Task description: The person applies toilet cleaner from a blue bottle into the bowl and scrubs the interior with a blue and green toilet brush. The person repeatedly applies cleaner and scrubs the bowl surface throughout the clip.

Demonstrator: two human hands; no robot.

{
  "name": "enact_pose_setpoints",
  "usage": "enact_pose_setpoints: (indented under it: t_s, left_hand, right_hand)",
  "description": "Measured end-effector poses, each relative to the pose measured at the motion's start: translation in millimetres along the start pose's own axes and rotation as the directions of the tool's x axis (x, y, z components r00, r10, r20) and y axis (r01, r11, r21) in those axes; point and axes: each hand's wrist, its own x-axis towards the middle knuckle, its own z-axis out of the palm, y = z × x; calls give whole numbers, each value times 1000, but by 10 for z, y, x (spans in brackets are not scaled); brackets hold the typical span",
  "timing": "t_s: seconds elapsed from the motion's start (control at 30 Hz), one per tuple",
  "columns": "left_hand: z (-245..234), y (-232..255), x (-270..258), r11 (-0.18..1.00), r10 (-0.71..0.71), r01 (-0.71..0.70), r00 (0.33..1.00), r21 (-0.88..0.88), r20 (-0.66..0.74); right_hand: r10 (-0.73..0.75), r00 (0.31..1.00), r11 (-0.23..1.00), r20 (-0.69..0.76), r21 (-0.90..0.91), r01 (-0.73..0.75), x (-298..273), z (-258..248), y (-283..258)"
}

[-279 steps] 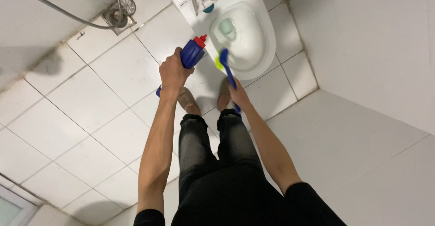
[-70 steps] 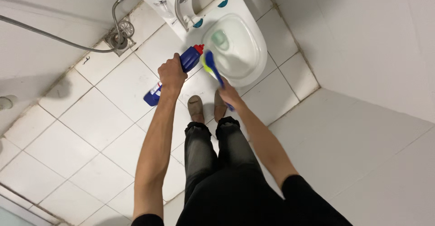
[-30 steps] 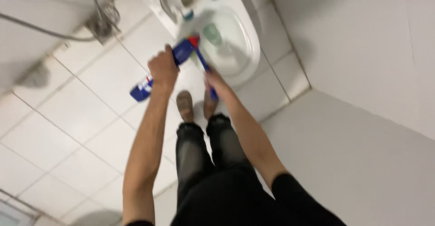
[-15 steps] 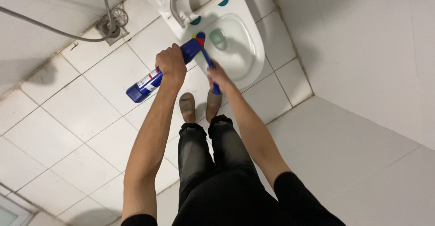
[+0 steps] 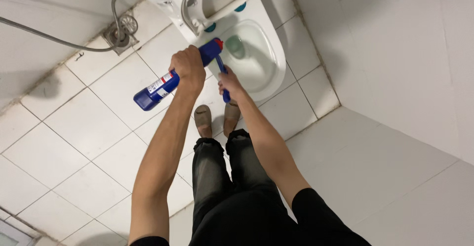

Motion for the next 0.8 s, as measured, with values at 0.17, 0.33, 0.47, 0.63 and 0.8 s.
enact_pose_setpoints:
  t_s: [0.17,0.33,0.47,0.63,0.8]
  left_hand:
    - [-86,16,-5,1000,11,-11,999,-6,-41]
    - [-135,-5,-42,998,26,-23,999,61,-43]
    - [-192,20,-14,998,16,-14,999,64,-34]
    - [-162,-36,-68,997,32,-31,999,69,-13]
    - [-277,-95,-25,997,47,-45,998,55,-45]
  right_hand:
    - [7,1000,981,-30,-191,-12,-423,-332,349]
    - [-89,992,926,-91,-374,49,-827,-476,951]
    - [-40,996,969,-74,-246,21,-177,-272,447]
    - [168,983,985,-67,43,-165,-82,-91,-68]
    - [43,997,893,-68,-446,-69,-1048,-360,167]
